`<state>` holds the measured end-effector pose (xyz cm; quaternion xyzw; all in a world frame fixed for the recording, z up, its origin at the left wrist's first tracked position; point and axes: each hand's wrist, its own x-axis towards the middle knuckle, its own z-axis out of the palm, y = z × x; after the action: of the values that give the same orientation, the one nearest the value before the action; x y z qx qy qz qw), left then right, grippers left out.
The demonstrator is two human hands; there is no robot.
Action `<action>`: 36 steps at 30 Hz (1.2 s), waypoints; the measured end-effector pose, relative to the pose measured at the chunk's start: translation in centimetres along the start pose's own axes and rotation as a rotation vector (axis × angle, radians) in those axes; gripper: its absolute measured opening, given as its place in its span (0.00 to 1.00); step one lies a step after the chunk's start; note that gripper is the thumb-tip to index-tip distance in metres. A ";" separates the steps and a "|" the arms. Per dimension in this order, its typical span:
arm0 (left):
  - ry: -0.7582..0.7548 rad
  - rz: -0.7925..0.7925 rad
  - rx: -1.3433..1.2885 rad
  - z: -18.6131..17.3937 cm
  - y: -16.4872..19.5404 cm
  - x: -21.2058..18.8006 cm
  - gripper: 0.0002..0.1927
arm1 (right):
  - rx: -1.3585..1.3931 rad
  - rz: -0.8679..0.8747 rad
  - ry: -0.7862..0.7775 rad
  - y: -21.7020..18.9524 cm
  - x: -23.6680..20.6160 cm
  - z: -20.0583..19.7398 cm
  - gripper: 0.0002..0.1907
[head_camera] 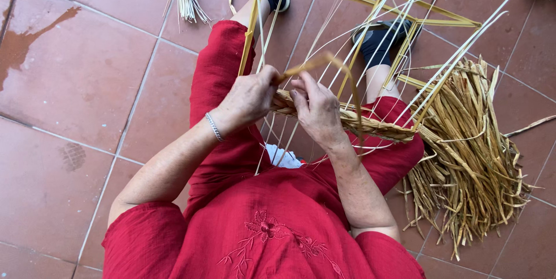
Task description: The person sits on a tiled floor and weaves dried palm or straw strands around a bamboo frame, braiding them over and under upright warp strands to build up the woven rim of a basket. They periodically reach to a pile of prepared strands beside them to take new material and continue the braid.
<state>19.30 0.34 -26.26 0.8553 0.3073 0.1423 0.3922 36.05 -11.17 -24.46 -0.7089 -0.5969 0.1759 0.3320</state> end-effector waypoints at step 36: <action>0.061 0.229 -0.081 -0.2 -1.8 -0.8 0.13 | -0.480 -0.158 0.112 -1.0 -0.8 -1.3 0.16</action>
<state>17.81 0.86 -27.52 0.8636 0.2133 0.2242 0.3980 36.03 -12.21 -22.96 -0.7272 -0.6557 -0.0368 0.1996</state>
